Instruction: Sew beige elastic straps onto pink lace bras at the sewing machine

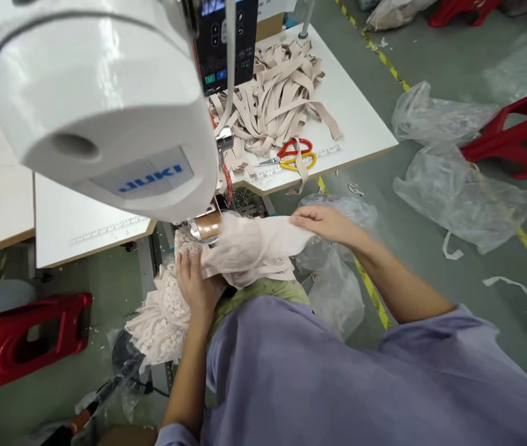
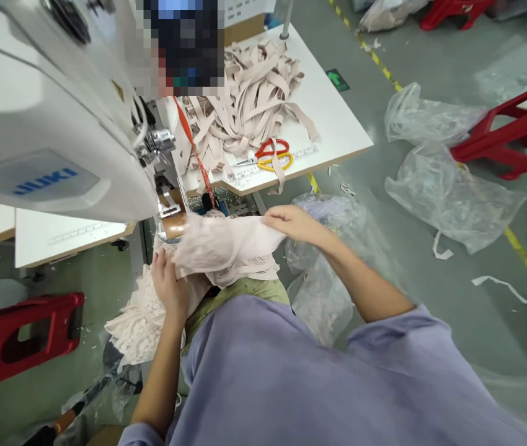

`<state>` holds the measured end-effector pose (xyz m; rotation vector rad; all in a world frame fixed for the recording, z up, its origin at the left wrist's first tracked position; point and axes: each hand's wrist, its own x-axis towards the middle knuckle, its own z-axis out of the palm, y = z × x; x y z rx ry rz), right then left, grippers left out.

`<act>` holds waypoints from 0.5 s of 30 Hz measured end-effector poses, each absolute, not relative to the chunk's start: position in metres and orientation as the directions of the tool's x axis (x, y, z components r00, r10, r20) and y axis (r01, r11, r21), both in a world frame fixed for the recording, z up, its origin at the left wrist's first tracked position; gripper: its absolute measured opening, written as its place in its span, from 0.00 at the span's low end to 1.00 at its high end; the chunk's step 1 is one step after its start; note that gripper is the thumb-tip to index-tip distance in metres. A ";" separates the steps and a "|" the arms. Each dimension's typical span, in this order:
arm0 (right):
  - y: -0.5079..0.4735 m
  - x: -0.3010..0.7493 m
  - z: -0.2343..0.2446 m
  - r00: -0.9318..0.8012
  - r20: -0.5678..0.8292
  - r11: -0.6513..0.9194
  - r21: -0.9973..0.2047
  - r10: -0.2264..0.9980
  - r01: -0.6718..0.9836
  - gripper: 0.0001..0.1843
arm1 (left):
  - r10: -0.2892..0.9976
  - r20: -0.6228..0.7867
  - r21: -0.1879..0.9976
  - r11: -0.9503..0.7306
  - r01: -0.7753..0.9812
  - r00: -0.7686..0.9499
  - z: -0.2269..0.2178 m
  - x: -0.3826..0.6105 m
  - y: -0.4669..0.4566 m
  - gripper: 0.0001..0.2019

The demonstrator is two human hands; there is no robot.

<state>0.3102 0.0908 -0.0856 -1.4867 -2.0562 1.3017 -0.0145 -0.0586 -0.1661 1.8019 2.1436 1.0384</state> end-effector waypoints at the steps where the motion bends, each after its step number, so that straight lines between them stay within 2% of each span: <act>1: 0.091 0.330 -0.092 -0.376 -0.312 0.067 -0.685 0.873 0.726 0.25 | 0.928 0.300 0.569 0.011 0.822 -0.220 -0.171 -0.004 -0.065 0.24; 3: 0.089 0.360 -0.108 -0.276 -0.434 0.087 -0.406 0.858 0.910 0.23 | 0.976 0.198 0.588 -0.044 0.807 -0.091 -0.182 0.021 -0.079 0.25; 4: 0.087 0.369 -0.119 -0.239 -0.480 0.106 -0.289 0.844 0.951 0.21 | 0.991 0.132 0.612 -0.058 0.789 -0.029 -0.188 0.032 -0.087 0.25; 5: 0.084 0.372 -0.131 -0.228 -0.490 0.136 -0.217 0.841 0.967 0.20 | 0.997 0.078 0.632 -0.055 0.773 0.007 -0.193 0.039 -0.095 0.25; 6: 0.080 0.369 -0.144 -0.252 -0.456 0.180 -0.197 0.853 0.964 0.21 | 0.999 0.041 0.644 -0.034 0.764 0.010 -0.197 0.041 -0.103 0.24; 9: 0.063 0.331 -0.181 -0.459 -0.157 0.395 -0.317 0.875 0.862 0.32 | 0.986 0.016 0.620 0.122 0.775 -0.167 -0.199 0.019 -0.135 0.15; 11: 0.046 0.292 -0.201 -0.591 -0.016 0.535 -0.405 0.807 0.741 0.38 | 0.926 0.024 0.563 0.299 0.771 -0.376 -0.190 -0.013 -0.167 0.09; 13: 0.028 0.258 -0.214 -0.703 -0.042 0.605 -0.474 0.710 0.640 0.36 | 0.799 0.061 0.479 0.502 0.720 -0.598 -0.178 -0.044 -0.202 0.10; 15: 0.015 0.237 -0.221 -0.758 -0.135 0.609 -0.514 0.638 0.605 0.32 | 0.655 0.101 0.396 0.664 0.634 -0.749 -0.172 -0.067 -0.235 0.13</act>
